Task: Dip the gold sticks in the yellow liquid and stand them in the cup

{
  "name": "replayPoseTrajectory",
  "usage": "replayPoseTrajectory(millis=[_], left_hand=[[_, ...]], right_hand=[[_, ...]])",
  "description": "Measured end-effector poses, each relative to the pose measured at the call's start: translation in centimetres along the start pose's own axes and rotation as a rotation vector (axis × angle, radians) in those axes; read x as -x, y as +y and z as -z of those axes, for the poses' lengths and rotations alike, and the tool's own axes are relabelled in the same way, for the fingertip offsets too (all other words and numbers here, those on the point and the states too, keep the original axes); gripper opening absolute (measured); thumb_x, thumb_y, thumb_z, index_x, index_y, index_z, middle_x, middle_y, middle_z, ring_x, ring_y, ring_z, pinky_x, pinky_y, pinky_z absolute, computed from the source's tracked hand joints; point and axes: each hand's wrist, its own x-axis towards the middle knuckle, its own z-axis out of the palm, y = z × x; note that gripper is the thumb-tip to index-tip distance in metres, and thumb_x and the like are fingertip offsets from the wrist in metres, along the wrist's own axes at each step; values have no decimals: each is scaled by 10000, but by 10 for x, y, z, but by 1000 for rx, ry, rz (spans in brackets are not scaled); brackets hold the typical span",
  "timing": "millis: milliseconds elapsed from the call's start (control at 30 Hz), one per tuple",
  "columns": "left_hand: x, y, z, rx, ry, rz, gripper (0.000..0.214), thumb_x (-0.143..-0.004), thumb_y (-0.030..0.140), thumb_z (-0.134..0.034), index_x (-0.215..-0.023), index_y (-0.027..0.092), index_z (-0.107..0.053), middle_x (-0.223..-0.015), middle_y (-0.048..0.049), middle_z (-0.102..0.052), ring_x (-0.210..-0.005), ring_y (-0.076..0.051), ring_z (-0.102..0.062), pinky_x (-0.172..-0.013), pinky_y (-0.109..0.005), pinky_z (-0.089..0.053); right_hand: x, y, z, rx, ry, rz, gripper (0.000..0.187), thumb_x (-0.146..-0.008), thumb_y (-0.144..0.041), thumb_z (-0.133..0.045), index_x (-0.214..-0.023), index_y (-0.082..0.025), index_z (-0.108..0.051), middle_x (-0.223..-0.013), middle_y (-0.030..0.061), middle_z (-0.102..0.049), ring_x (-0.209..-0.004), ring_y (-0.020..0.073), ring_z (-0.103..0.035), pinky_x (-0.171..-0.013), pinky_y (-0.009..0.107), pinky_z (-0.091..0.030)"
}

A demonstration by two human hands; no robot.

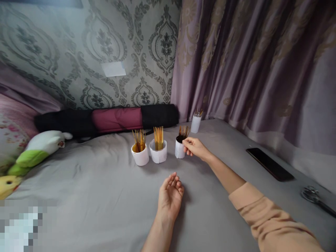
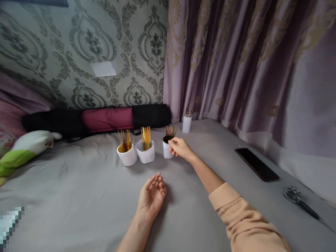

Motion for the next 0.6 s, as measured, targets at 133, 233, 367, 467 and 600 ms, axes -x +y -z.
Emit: replayPoseTrajectory(millis=[133, 233, 367, 467, 600], left_hand=[[0, 0, -1, -3, 1, -5, 105, -735, 126, -562, -830, 95, -596, -705, -33, -556, -560, -75, -496, -483, -194, -375], [-1, 0, 0, -6, -6, -2, 109, -734, 131, -568, -833, 96, -597, -705, -31, -556, -558, -72, -494, -485, -191, -378], [-2, 0, 1, 0, -8, 0, 110, -739, 132, -567, -837, 93, -597, -711, -33, -556, -565, -76, -498, -487, -193, -386], [-2, 0, 1, 1, 5, -2, 115, -745, 129, -561, -844, 85, -599, -717, -37, -556, -568, -83, -501, -487, -197, -392], [-1, 0, 0, 1, 17, -6, 115, -750, 124, -553, -844, 81, -603, -721, -43, -556, -566, -86, -501, -484, -198, -395]], right_hand=[[-1, 3, -1, -29, 14, 20, 211, -802, -357, -516, -730, -158, -524, -552, -15, -585, -392, 48, -475, -325, 135, -338], [-2, 5, 0, -46, 31, 34, 213, -797, -358, -521, -736, -154, -527, -560, -7, -596, -399, 54, -486, -328, 140, -344], [-3, 6, 0, -69, 75, 24, 202, -793, -345, -525, -749, -148, -529, -562, -2, -599, -400, 54, -493, -324, 138, -342], [-3, 7, 2, -97, 116, 12, 210, -783, -353, -542, -745, -147, -529, -556, -2, -599, -400, 55, -496, -319, 135, -339], [-5, 9, 5, -125, 158, 3, 210, -785, -346, -542, -726, -145, -524, -547, -1, -597, -401, 59, -501, -313, 136, -340]])
